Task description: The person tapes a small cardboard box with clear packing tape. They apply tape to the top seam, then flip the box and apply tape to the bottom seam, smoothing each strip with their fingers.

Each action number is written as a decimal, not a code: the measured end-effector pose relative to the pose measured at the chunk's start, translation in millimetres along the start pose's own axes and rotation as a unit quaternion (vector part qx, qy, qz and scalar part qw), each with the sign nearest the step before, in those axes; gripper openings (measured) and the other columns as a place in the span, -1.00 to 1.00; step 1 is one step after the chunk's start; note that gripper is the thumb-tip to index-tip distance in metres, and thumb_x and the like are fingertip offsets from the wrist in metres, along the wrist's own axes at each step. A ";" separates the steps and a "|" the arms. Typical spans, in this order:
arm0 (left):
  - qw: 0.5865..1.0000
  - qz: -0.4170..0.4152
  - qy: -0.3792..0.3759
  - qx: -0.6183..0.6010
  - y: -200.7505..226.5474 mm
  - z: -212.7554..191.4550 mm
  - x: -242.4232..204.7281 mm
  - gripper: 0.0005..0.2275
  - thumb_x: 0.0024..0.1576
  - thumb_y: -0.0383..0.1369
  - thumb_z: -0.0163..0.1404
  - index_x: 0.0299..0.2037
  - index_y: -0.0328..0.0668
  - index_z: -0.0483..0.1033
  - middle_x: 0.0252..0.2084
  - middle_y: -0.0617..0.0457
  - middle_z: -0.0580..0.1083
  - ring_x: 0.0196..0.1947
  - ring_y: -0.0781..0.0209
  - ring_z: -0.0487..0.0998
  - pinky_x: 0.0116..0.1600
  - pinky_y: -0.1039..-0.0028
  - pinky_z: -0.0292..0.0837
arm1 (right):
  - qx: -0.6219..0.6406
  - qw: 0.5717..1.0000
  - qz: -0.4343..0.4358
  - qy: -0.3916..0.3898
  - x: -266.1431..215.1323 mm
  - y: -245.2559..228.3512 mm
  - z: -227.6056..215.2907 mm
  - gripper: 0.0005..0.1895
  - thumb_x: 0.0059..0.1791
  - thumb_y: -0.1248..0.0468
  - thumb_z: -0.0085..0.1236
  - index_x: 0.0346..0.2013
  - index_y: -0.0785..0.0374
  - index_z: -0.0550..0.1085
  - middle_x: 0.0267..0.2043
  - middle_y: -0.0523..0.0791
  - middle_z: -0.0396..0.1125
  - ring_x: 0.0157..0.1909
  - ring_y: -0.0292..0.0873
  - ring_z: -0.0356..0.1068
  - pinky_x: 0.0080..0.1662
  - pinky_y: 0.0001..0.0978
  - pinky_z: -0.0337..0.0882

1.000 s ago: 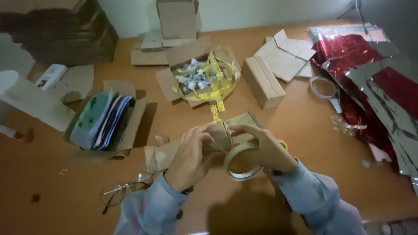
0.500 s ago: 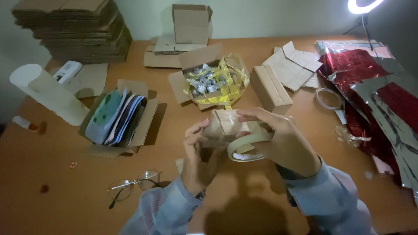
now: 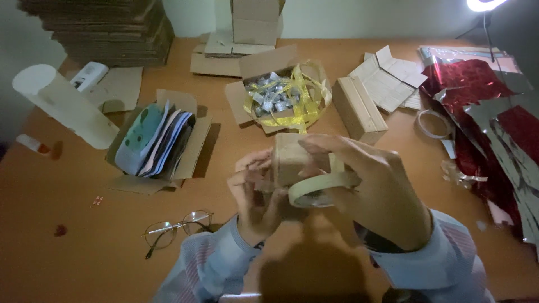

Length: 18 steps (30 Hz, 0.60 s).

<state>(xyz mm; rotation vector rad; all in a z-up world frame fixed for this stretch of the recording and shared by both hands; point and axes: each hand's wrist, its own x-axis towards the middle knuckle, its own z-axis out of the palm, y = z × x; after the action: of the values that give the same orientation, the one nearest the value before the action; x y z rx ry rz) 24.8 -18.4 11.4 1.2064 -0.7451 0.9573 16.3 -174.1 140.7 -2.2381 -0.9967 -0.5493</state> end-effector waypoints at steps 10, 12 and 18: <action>0.999 -0.035 -0.003 0.028 -24.1 -19.8 -28.5 -0.73 0.10 -0.57 -0.16 -0.06 -0.24 0.03 0.04 -0.22 0.13 0.15 -0.03 0.20 0.22 0.18 0.39 | 0.017 0.999 -0.047 -0.013 0.3 18.8 29.1 -0.54 -0.22 0.44 0.16 -0.04 0.25 0.33 -0.18 -0.10 0.45 -0.23 -0.23 0.50 -0.24 -0.46 0.49; 0.997 -0.074 0.003 -0.013 -29.2 -27.7 -33.4 -0.77 0.14 -0.50 -0.14 -0.14 -0.13 0.02 0.08 -0.20 0.10 0.17 0.00 0.17 0.21 0.10 0.29 | 0.060 0.995 -0.076 -0.033 2.1 22.4 35.3 -0.60 -0.16 0.41 0.15 -0.07 0.34 0.29 -0.24 -0.04 0.45 -0.22 -0.16 0.51 -0.20 -0.36 0.55; 0.995 -0.057 -0.047 0.071 -30.2 -56.6 -27.2 -0.63 0.01 -0.66 -0.09 -0.09 -0.12 0.04 0.07 -0.15 0.10 0.20 -0.02 0.15 0.30 0.02 0.27 | 0.037 0.997 -0.057 -0.029 0.9 23.4 49.2 -0.52 -0.20 0.34 0.20 -0.02 0.23 0.30 -0.28 -0.11 0.43 -0.41 -0.19 0.41 -0.31 -0.37 0.46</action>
<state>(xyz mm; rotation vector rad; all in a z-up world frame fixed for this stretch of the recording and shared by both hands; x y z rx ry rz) 39.4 28.9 -37.5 1.4107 -0.6828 0.8748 40.7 -152.3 97.2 -2.1523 -1.1603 -0.4898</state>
